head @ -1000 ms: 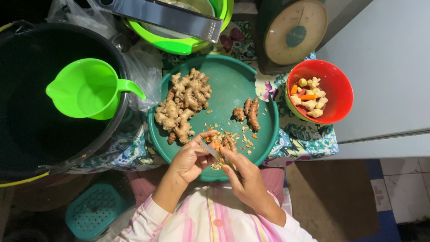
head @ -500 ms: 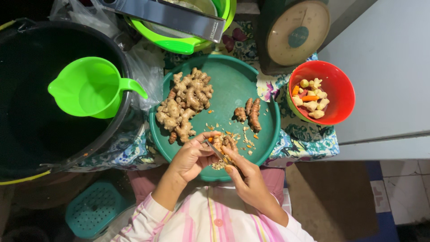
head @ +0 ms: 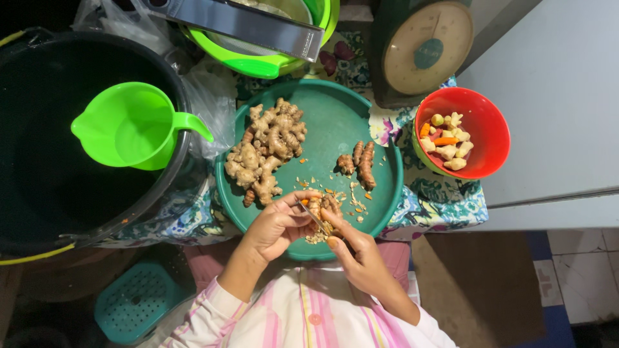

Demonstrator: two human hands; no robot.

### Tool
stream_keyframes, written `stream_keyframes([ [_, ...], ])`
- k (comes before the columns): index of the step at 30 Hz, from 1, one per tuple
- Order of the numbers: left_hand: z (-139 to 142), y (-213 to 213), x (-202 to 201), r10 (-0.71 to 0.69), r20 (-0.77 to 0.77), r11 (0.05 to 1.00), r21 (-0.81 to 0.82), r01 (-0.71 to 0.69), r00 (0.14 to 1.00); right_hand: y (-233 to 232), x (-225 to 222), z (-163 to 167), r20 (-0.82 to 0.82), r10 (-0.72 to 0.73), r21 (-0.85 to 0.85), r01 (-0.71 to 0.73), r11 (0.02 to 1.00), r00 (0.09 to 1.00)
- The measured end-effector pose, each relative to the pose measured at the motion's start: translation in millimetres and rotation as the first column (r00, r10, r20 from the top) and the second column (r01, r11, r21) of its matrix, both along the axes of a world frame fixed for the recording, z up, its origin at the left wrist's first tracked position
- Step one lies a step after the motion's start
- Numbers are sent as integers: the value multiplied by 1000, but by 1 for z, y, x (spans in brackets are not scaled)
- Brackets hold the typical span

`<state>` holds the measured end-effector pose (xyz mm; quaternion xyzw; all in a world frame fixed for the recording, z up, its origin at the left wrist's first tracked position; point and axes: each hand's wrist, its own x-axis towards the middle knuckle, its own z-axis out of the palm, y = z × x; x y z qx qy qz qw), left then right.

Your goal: The person sits at a table and peels turmeric rhizomes with a small knife, holding each piece over a green tray while the peelings fall onto it. Peeled turmeric pieces are placed into a red bowl, and the person works through pieces one at a time.

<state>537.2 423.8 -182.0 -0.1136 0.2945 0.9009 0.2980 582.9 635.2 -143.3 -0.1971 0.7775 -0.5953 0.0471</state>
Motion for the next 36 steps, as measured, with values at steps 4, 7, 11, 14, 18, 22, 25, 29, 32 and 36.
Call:
stream_keyframes([
  [4,1,4,6,-41,-66,999,4,41,997,-2,0,-4,132,-65,-4,67,998,989],
  [7,1,7,7,-47,-50,999,-13,46,998,-5,-1,-10,190,-96,-23,102,995,977],
  [11,2,7,9,-60,-79,998,-21,59,995,-7,-1,-15,162,-91,-73,103,992,983],
  [14,2,7,10,-64,-106,998,-34,61,992,-7,-3,-16,239,-108,-47,123,991,965],
  [18,1,6,13,-74,-112,997,-28,71,991,-6,-4,-18,254,-80,-84,104,991,964],
  [22,1,2,13,-94,-124,995,-50,88,988,-5,-5,-25,258,-69,-95,96,991,964],
  [25,1,4,15,-113,-126,993,-60,107,986,-3,-9,-33,266,-74,-121,109,987,961],
  [29,1,9,18,-99,-107,994,30,102,989,4,-13,-36,560,37,-373,212,903,828],
  [32,-2,7,16,-77,-45,995,61,79,996,11,-12,-29,685,159,-492,290,821,711],
  [36,-9,1,12,-25,-68,997,69,30,997,11,0,-12,384,-43,-166,115,979,922],
])
